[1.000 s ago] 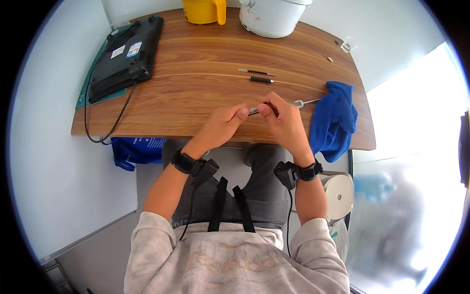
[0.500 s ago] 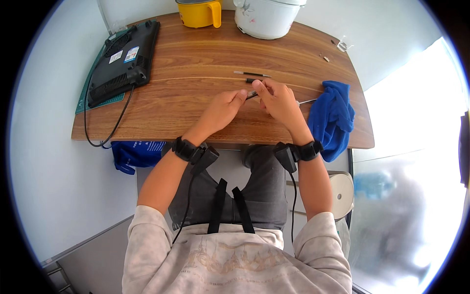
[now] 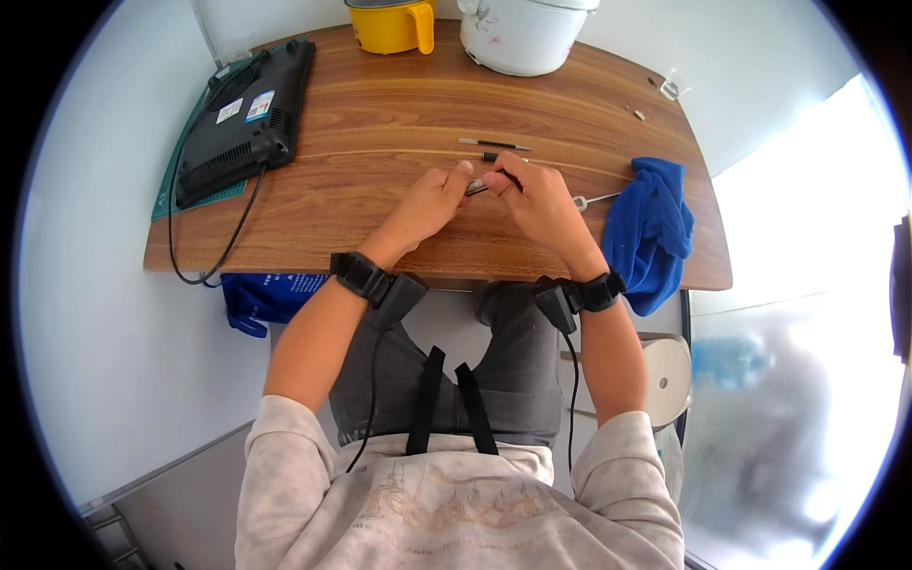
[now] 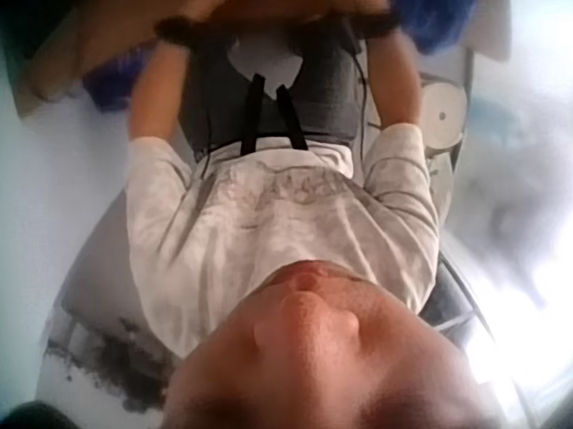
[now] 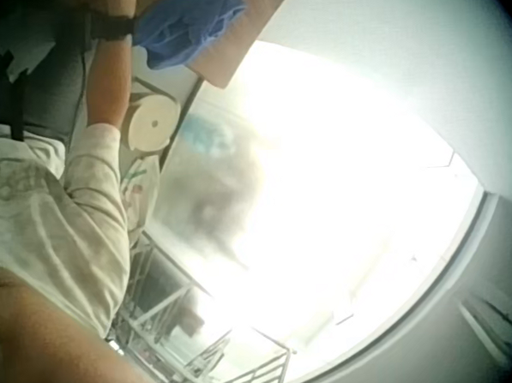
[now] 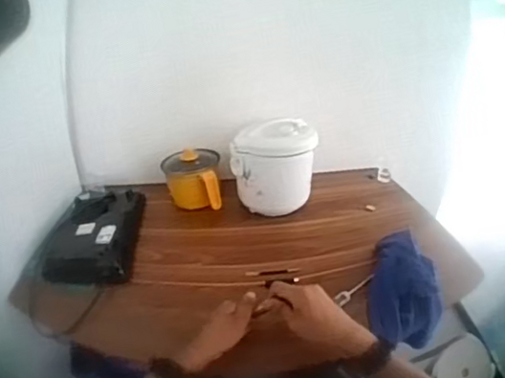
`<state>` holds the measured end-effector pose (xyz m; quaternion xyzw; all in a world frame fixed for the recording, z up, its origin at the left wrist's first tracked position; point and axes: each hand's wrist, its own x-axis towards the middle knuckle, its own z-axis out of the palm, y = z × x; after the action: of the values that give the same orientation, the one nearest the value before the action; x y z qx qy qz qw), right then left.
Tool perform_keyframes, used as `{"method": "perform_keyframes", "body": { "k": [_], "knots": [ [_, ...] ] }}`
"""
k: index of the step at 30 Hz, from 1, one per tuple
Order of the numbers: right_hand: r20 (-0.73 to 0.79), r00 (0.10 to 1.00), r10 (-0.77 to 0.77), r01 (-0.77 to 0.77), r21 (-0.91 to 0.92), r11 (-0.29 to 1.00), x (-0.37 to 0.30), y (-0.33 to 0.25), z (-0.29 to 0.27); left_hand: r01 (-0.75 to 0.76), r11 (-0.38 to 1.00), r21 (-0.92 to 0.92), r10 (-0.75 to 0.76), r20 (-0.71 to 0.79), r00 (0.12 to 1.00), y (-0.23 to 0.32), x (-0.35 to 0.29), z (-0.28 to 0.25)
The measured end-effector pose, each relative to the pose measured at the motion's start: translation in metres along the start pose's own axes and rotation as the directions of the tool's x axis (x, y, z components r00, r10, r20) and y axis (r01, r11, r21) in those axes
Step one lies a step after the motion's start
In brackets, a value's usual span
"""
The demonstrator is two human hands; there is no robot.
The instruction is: The person assembles a yellow electric kettle by screwing the lid onto the base, then places the lid on top. The person then disassembles and reassembles a pen, and finally uses a screwdriver to tighten screws on the underside of a black electronic device.
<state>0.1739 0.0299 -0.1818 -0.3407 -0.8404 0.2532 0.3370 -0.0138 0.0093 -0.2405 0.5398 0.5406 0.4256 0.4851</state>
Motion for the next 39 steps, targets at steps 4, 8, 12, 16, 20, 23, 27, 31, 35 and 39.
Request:
{"method": "perform_keyframes", "body": {
  "k": [4, 8, 12, 16, 20, 23, 27, 31, 35, 39],
  "knots": [
    [-0.036, 0.992, -0.118, 0.113, -0.114, 0.987, 0.006, 0.007, 0.003, 0.008, 0.999, -0.036, -0.009, -0.015, 1.000, 0.007, 0.003, -0.002],
    [-0.099, 0.991, -0.088, 0.085, -0.034, 0.996, 0.005, 0.003, 0.014, -0.024, 0.984, -0.175, 0.017, -0.041, 0.999, 0.009, -0.006, -0.001],
    [-0.155, 0.985, 0.075, -0.077, -0.008, 0.997, 0.000, 0.005, 0.017, -0.043, 0.980, -0.192, 0.045, 0.006, 0.999, 0.004, -0.008, -0.002],
    [-0.189, 0.907, 0.377, -0.289, 0.373, 0.882, -0.009, 0.017, 0.028, 0.027, 0.931, -0.364, 0.011, 0.104, 0.994, 0.004, -0.009, -0.010],
    [-0.096, 0.850, 0.517, -0.413, 0.489, 0.769, -0.011, 0.012, 0.031, -0.041, 0.885, -0.463, 0.087, 0.077, 0.993, 0.007, -0.012, -0.020],
    [-0.015, 0.858, 0.514, -0.460, 0.423, 0.781, -0.012, 0.005, 0.037, -0.050, 0.908, -0.416, 0.098, 0.096, 0.991, 0.011, -0.017, -0.023],
    [0.092, 0.882, 0.463, -0.463, 0.362, 0.809, -0.007, -0.007, 0.039, -0.043, 0.857, -0.513, 0.067, 0.029, 0.997, 0.009, -0.024, -0.032],
    [0.210, 0.910, 0.358, -0.407, 0.279, 0.870, -0.004, -0.017, 0.044, -0.176, 0.926, -0.333, 0.175, -0.034, 0.984, 0.026, -0.028, -0.042],
    [-0.068, 0.991, 0.118, -0.124, -0.095, 0.988, 0.003, -0.017, 0.032, -0.382, 0.923, 0.042, 0.385, -0.121, 0.915, 0.038, -0.036, -0.050],
    [-0.071, 0.990, 0.121, -0.139, -0.361, 0.922, 0.021, 0.005, 0.015, -0.424, 0.880, 0.212, 0.442, -0.044, 0.896, 0.030, -0.039, -0.052]
  ]
}}
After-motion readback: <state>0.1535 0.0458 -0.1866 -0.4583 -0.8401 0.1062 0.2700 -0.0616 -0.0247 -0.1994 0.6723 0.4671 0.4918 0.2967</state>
